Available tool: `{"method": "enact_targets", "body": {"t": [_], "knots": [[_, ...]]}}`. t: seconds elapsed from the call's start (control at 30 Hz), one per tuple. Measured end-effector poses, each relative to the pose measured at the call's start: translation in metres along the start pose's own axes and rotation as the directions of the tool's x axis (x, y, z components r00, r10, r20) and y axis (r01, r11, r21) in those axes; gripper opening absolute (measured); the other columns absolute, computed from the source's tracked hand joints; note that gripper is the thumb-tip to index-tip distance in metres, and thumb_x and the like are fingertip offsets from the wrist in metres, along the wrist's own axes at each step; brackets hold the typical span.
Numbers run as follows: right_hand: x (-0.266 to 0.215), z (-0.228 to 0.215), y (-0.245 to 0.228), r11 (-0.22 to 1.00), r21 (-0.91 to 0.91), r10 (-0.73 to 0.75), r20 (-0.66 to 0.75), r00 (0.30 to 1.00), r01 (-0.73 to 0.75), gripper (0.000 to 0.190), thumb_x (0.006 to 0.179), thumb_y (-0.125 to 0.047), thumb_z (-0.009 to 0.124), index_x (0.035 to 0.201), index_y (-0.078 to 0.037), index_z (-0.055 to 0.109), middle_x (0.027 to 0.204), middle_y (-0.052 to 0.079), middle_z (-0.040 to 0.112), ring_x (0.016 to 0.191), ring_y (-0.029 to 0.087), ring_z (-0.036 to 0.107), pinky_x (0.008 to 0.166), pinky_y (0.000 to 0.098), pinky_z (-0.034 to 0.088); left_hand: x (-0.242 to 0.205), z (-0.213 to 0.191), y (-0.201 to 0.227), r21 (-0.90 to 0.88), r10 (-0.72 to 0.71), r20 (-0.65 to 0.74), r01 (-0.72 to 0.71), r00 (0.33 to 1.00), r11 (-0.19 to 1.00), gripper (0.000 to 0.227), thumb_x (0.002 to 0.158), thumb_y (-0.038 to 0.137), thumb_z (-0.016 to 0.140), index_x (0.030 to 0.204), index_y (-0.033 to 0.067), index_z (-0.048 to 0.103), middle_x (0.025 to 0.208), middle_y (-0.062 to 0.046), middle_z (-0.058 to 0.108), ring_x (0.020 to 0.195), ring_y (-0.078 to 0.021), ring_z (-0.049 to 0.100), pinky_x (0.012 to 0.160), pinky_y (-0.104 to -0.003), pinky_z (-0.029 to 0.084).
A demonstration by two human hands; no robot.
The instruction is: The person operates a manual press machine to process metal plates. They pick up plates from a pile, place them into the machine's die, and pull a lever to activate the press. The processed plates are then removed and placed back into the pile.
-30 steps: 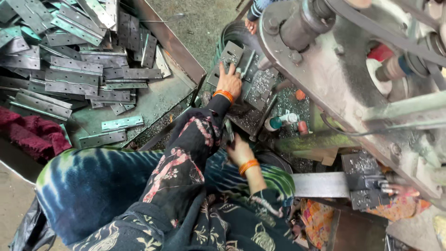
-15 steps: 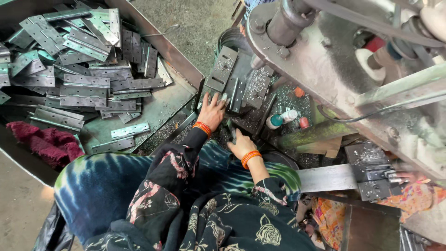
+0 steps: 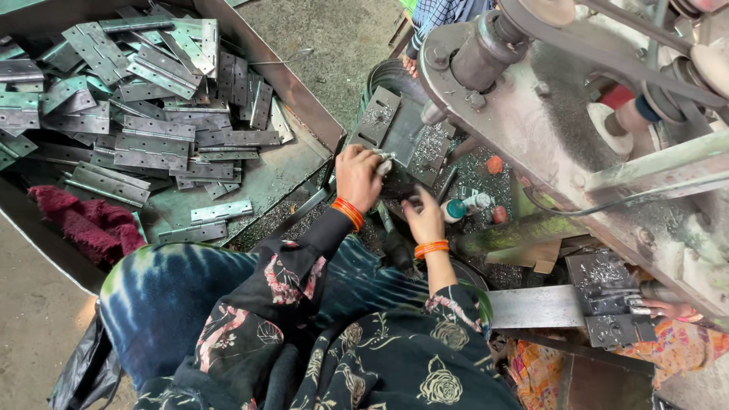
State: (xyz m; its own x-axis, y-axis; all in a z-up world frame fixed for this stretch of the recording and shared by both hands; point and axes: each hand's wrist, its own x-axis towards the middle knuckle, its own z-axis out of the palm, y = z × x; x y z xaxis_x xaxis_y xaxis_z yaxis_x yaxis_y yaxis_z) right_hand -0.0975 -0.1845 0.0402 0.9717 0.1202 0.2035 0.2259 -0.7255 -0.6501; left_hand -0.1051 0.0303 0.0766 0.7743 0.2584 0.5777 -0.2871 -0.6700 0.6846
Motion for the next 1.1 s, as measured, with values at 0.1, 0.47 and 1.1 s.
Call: {"method": "enact_targets", "body": {"t": [0.1, 0.47, 1.1], "knots": [[0.015, -0.001, 0.012, 0.9, 0.391, 0.182, 0.065, 0.981, -0.193, 0.044, 0.09, -0.015, 0.076, 0.131, -0.005, 0.066, 0.102, 0.004, 0.075, 0.079, 0.01, 0.068, 0.064, 0.0266, 0.055, 0.001, 0.022, -0.017, -0.22, -0.243, -0.032, 0.231, 0.969, 0.948, 0.022, 0.079, 0.009, 0.072, 0.1, 0.0053, 0.079, 0.107, -0.009, 0.075, 0.108, -0.0307, 0.063, 0.095, -0.042, 0.05], [0.035, -0.022, 0.0, 0.969, -0.077, -0.249, -0.278, 0.928, 0.237, 0.027, 0.086, 0.001, 0.077, 0.112, -0.004, 0.07, 0.105, 0.01, 0.072, 0.093, 0.027, 0.073, 0.083, 0.0403, 0.059, 0.048, 0.038, -0.053, 0.336, -0.121, 0.162, 0.061, 0.979, 0.94, 0.048, 0.075, 0.013, 0.077, 0.121, 0.0051, 0.069, 0.13, -0.009, 0.065, 0.129, -0.0341, 0.05, 0.099, -0.053, 0.043], [-0.074, 0.021, -0.026, 0.889, -0.452, 0.262, 0.373, 0.89, -0.072, 0.084, 0.085, -0.035, 0.074, 0.154, -0.007, 0.037, 0.129, 0.022, 0.062, 0.112, 0.044, 0.064, 0.093, 0.0516, 0.054, 0.012, 0.081, -0.071, 0.403, 0.095, 0.587, -0.392, 0.804, 0.827, 0.033, 0.094, 0.021, 0.054, 0.119, 0.0142, 0.074, 0.143, 0.0, 0.057, 0.15, -0.0335, 0.029, 0.116, -0.074, 0.017]]}}
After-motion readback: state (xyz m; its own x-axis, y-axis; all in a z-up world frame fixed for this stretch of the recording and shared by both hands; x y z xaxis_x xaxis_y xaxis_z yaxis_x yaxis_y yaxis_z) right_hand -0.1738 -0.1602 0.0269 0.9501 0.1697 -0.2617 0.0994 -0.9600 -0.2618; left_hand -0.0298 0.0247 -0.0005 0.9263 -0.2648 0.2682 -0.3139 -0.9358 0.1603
